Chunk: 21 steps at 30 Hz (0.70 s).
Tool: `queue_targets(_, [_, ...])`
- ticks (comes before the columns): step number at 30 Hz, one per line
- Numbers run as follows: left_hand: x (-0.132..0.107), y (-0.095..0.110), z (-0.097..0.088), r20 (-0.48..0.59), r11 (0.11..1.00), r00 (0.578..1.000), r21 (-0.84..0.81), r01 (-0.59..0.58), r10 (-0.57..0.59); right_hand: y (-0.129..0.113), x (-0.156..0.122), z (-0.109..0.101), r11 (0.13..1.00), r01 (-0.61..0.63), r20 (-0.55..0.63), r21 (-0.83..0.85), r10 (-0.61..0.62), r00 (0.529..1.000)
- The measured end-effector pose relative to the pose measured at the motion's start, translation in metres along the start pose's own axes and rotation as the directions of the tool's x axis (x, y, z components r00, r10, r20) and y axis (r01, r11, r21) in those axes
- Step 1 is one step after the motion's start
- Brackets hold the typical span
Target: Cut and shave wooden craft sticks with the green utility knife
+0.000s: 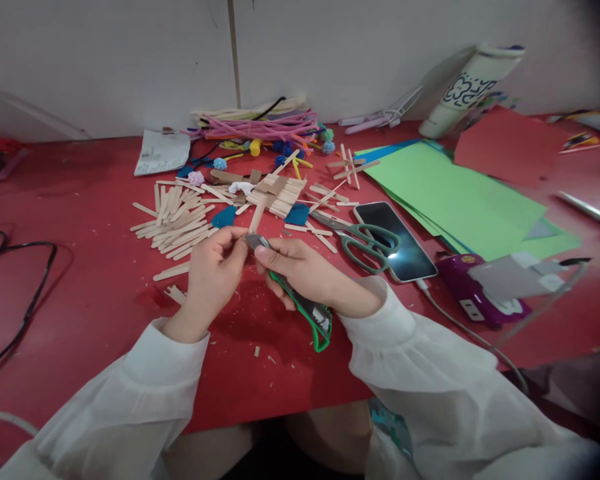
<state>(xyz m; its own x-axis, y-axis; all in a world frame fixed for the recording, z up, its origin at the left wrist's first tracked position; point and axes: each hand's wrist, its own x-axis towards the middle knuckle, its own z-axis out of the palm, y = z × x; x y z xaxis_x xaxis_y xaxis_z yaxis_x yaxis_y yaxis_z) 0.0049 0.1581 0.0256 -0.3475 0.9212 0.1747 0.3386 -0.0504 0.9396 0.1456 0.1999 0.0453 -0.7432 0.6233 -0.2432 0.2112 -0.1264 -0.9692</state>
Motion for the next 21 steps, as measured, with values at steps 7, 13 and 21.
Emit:
queue_targets(7, [-0.0011,0.0041,0.0015,-0.038,0.999,0.999,-0.040,0.027,-0.028,0.0025,-0.0011,0.0020,0.894,0.104,-0.177,-0.435,-0.198,0.964])
queue_targets(13, [-0.0022,0.0013,0.0025,-0.048,0.997,0.999,-0.079,0.020,-0.024,0.0003,-0.0012,0.0016,0.869,0.067,-0.203,-0.491,-0.189,0.961])
queue_targets(21, [-0.0022,0.0062,0.0013,-0.041,0.998,0.999,-0.063,0.019,-0.022,0.0017,-0.0008,0.0023,0.858,0.070,-0.192,-0.508,-0.192,0.962])
